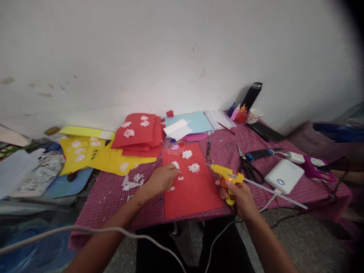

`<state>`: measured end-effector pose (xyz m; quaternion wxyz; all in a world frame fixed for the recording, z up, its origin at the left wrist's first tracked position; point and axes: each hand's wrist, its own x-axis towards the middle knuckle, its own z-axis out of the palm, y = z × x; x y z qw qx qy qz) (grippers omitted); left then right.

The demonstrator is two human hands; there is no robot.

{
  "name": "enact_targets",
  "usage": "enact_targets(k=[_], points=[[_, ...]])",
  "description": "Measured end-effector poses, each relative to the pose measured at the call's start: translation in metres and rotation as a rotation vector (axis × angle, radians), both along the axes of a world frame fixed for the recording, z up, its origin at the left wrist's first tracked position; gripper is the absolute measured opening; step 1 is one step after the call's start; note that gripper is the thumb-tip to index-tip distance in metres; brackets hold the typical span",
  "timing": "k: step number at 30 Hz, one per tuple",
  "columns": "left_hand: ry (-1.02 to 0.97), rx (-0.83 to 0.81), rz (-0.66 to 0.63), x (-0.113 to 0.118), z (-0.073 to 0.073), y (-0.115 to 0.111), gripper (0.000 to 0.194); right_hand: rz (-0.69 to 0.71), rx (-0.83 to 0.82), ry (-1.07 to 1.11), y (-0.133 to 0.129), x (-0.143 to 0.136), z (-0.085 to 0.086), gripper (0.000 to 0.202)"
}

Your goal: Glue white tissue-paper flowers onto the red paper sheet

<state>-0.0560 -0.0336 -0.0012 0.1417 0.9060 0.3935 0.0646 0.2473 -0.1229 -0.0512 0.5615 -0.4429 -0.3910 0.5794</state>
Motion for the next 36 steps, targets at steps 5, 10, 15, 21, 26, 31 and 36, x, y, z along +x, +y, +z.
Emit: enact_targets(k=[5,10,15,21,26,31,36], points=[[0.098,0.048,-0.242,0.002,0.002,0.015,0.037,-0.009,0.015,0.002,0.0,0.0,-0.002,0.029],[0.158,0.044,-0.342,0.007,-0.001,0.025,0.018,-0.012,0.01,-0.014,0.0,0.0,0.0,0.031],[0.147,0.014,-0.316,0.009,-0.003,0.026,0.021,-0.011,-0.008,0.003,0.0,-0.001,0.002,0.033],[0.121,0.024,-0.261,0.005,0.004,0.017,0.029,-0.011,-0.009,-0.004,-0.001,0.0,0.0,0.032],[0.105,-0.04,-0.298,0.004,0.011,0.012,0.028,-0.003,-0.008,0.009,-0.001,0.0,-0.002,0.028],[0.107,-0.045,-0.315,0.006,0.007,0.015,0.014,-0.001,-0.012,-0.001,-0.001,0.001,0.001,0.031],[0.095,-0.018,-0.307,0.006,0.001,0.018,0.018,-0.007,-0.01,-0.003,0.0,0.0,0.001,0.03]])
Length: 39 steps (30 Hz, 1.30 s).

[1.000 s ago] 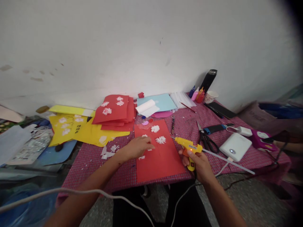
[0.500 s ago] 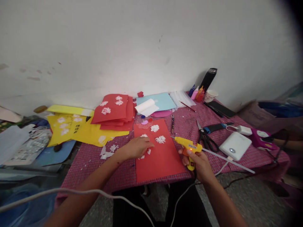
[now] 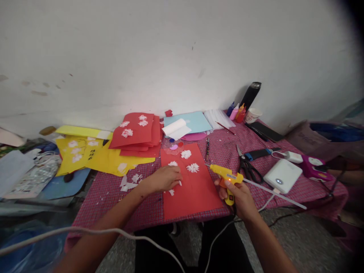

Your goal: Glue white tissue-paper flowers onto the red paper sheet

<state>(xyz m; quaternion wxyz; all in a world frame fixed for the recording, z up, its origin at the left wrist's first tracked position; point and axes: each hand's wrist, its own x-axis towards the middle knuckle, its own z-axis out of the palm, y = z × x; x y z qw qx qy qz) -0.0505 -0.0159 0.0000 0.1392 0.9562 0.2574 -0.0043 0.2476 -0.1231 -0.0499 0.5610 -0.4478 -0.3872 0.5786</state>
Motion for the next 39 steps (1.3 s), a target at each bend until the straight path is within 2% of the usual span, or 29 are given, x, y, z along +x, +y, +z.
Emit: enact_targets(k=[10,16,22,28,39], points=[[-0.063,0.081,0.032,0.002,-0.001,0.006,0.028,0.005,0.011,0.014,0.001,0.003,-0.009,0.026],[-0.034,0.23,0.06,0.012,0.004,0.037,0.022,0.025,-0.008,-0.003,0.001,0.002,-0.006,0.03],[0.091,0.331,0.053,0.038,0.008,0.062,0.018,0.028,-0.018,-0.019,0.001,0.004,-0.011,0.03],[0.169,0.393,-0.052,0.055,0.014,0.066,0.014,0.032,-0.042,-0.02,0.002,0.004,-0.01,0.03],[0.158,0.399,-0.11,0.063,0.007,0.068,0.011,0.035,-0.03,-0.018,0.001,0.004,-0.008,0.029]])
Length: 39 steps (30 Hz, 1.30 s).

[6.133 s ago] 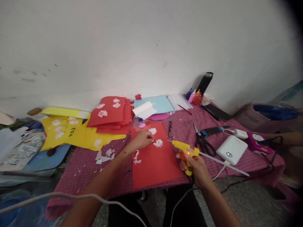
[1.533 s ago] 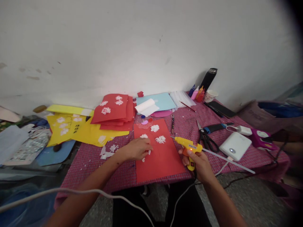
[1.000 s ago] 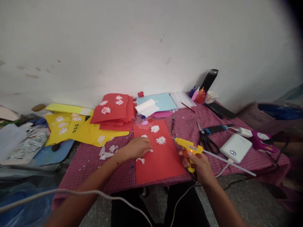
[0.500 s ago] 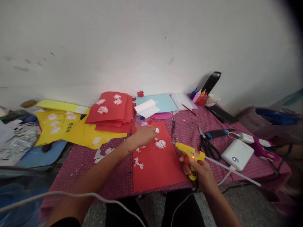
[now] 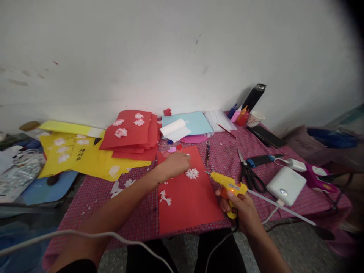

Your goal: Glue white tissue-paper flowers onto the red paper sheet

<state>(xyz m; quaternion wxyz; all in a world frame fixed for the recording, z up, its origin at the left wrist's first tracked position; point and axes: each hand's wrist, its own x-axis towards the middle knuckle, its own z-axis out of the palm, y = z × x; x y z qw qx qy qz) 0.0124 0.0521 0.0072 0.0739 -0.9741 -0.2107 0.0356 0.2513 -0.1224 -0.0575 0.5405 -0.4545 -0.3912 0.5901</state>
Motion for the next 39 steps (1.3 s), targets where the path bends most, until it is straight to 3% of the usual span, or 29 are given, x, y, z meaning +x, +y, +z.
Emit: enact_targets(k=[10,21,39], points=[[0.047,0.016,-0.018,0.005,0.002,-0.005,0.008,-0.011,0.001,0.01,0.0,0.0,-0.001,0.028],[0.002,-0.01,-0.039,0.004,-0.008,-0.003,0.009,-0.016,-0.012,0.003,0.001,-0.001,-0.001,0.033],[-0.012,-0.031,0.09,-0.006,-0.004,-0.003,0.014,-0.02,-0.004,-0.001,0.0,-0.003,0.005,0.032]])
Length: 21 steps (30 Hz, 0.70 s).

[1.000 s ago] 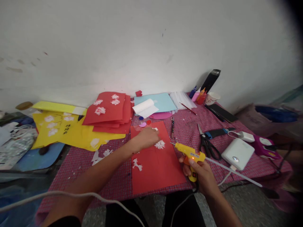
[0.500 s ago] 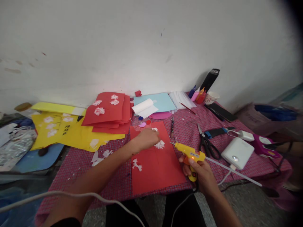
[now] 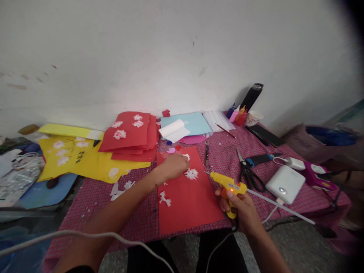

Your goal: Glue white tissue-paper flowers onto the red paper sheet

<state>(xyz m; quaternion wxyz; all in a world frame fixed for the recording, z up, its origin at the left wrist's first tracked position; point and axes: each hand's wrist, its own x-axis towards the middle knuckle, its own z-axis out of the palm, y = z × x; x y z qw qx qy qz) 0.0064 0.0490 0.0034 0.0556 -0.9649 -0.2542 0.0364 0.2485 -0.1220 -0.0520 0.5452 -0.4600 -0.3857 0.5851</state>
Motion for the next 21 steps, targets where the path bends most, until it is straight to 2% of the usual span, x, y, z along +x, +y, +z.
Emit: enact_targets(k=[8,15,21], points=[[-0.046,-0.049,-0.034,0.001,-0.011,0.0,0.013,0.01,-0.018,-0.006,-0.001,0.003,-0.005,0.033],[-0.047,-0.04,-0.036,0.001,-0.013,0.0,0.012,-0.003,-0.005,0.007,0.0,0.0,0.001,0.03],[-0.055,-0.059,-0.038,0.001,-0.013,0.0,0.013,0.002,-0.032,0.006,-0.001,0.001,-0.003,0.034]])
